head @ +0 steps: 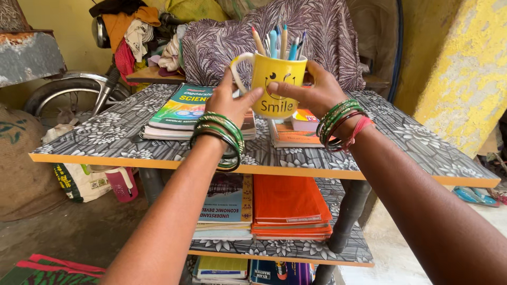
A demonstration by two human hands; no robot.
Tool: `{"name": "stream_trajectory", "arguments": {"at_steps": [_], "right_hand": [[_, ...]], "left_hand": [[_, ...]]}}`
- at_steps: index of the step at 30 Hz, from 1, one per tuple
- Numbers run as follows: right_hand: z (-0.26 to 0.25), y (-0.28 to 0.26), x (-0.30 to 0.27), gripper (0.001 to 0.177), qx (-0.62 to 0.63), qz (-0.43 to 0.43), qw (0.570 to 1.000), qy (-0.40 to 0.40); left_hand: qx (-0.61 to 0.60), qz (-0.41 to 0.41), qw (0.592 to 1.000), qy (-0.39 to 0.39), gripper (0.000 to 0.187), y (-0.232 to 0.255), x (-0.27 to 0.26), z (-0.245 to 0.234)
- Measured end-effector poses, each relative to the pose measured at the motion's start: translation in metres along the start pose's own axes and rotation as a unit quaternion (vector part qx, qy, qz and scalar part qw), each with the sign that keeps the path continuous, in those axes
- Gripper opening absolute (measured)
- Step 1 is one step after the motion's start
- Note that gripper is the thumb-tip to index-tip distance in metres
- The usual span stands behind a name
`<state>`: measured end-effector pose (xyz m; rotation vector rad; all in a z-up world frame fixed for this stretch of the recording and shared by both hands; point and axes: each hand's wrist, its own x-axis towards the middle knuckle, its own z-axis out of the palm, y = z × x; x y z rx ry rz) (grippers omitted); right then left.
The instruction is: The person organizes pens and pencils into a yellow mug, then wipes the covers of several books and notebooks with a cloth. The person places the mug and cleaned books onto a nearby table.
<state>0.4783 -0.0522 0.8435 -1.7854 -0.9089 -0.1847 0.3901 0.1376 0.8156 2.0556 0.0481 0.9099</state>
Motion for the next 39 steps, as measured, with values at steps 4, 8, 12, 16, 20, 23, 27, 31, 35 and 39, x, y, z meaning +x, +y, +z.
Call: {"name": "stream_trajectory", "arguments": {"at_steps": [4, 8, 12, 16, 20, 23, 27, 31, 35, 39], "right_hand": [[0.004, 0.012, 0.011, 0.080, 0.004, 0.049, 0.999, 0.017], [0.015, 0.018, 0.025, 0.075, 0.002, 0.091, 0.995, 0.051], [0.030, 0.025, 0.040, 0.076, 0.075, 0.117, 0.990, 0.028], [0.050, 0.033, 0.050, 0.078, 0.131, 0.128, 0.983, 0.001], [0.064, 0.043, 0.048, 0.084, 0.120, 0.139, 0.983, -0.006], [0.063, 0.048, 0.043, 0.089, 0.024, 0.071, 0.997, -0.015], [0.058, 0.046, 0.038, 0.091, 0.026, 0.127, 0.991, -0.021], [0.059, 0.041, 0.029, 0.095, 0.040, 0.081, 0.995, -0.049], [0.052, 0.041, 0.023, 0.094, 0.017, 0.040, 0.995, -0.094], [0.042, 0.035, 0.025, 0.100, -0.009, 0.100, 0.986, -0.135]], "left_hand": [[0.215, -0.088, 0.964, -0.126, 0.063, -0.007, -0.007, 0.010], [0.341, -0.081, 0.918, -0.187, 0.045, -0.007, -0.016, 0.027], [0.429, -0.072, 0.876, -0.207, 0.035, -0.014, -0.017, 0.032], [0.405, -0.020, 0.902, -0.148, 0.034, -0.026, -0.020, 0.025], [0.383, -0.031, 0.913, -0.135, 0.032, -0.042, -0.025, 0.006], [0.392, -0.042, 0.911, -0.120, 0.024, -0.051, -0.027, -0.006], [0.326, -0.019, 0.943, -0.066, 0.052, -0.057, -0.029, -0.014], [0.322, -0.073, 0.941, -0.074, 0.054, -0.055, -0.030, -0.018], [0.305, -0.045, 0.950, -0.037, 0.058, -0.053, -0.031, -0.015], [0.334, -0.049, 0.941, -0.021, 0.056, -0.053, -0.031, -0.018]]}}
